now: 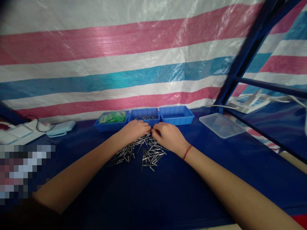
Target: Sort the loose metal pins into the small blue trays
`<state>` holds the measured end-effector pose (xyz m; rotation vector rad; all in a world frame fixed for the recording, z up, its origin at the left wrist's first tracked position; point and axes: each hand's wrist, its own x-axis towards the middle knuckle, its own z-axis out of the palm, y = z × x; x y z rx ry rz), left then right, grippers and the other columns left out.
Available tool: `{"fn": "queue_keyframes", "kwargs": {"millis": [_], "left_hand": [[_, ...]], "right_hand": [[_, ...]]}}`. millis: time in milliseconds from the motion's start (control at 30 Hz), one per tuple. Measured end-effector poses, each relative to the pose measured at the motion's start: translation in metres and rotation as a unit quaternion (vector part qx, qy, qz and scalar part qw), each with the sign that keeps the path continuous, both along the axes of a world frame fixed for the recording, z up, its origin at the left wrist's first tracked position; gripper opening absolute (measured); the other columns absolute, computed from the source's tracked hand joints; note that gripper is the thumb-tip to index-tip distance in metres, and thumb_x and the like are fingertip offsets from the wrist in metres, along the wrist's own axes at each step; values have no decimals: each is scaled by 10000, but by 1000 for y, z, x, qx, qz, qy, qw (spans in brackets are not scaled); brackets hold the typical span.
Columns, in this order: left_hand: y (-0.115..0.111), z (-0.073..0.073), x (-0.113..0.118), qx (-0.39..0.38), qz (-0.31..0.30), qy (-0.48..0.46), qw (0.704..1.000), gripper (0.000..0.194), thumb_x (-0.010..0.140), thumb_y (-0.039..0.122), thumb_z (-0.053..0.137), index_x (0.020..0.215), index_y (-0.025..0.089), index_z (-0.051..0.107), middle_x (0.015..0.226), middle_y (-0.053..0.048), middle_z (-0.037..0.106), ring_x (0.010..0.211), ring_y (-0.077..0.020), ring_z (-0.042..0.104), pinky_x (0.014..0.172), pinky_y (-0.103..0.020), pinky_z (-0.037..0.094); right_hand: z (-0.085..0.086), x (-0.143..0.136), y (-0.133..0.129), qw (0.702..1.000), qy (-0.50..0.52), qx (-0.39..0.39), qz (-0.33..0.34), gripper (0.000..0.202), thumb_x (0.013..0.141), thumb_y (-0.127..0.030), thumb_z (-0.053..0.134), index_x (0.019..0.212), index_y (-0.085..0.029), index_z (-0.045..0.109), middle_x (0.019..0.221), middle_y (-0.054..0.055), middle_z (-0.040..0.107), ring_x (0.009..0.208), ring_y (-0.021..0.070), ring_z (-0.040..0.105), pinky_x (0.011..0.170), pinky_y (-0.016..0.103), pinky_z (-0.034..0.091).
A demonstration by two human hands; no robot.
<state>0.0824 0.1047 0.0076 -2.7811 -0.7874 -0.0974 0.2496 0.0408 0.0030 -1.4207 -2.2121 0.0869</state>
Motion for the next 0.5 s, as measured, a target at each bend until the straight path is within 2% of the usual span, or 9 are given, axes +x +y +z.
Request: {"fn": "queue_keyframes", "kwargs": {"millis": [300, 500], "left_hand": [[2, -2, -2, -25, -23, -19, 999, 122, 861, 189, 546, 811, 157, 653, 828, -52, 666, 803, -203, 624, 718, -318, 449], [2, -4, -4, -48, -32, -90, 994, 104, 862, 169, 532, 818, 140, 622, 824, -59, 652, 820, -214, 606, 733, -337, 448]], "right_hand": [[-7, -3, 1, 1000, 11, -16, 6, 209, 850, -231, 457, 764, -165, 636, 696, 30, 607, 607, 121, 526, 574, 269, 348], [-12, -4, 2, 998, 55, -11, 11, 197, 828, -269, 498, 728, -172, 637, 683, 18, 614, 601, 116, 532, 584, 268, 372]]}}
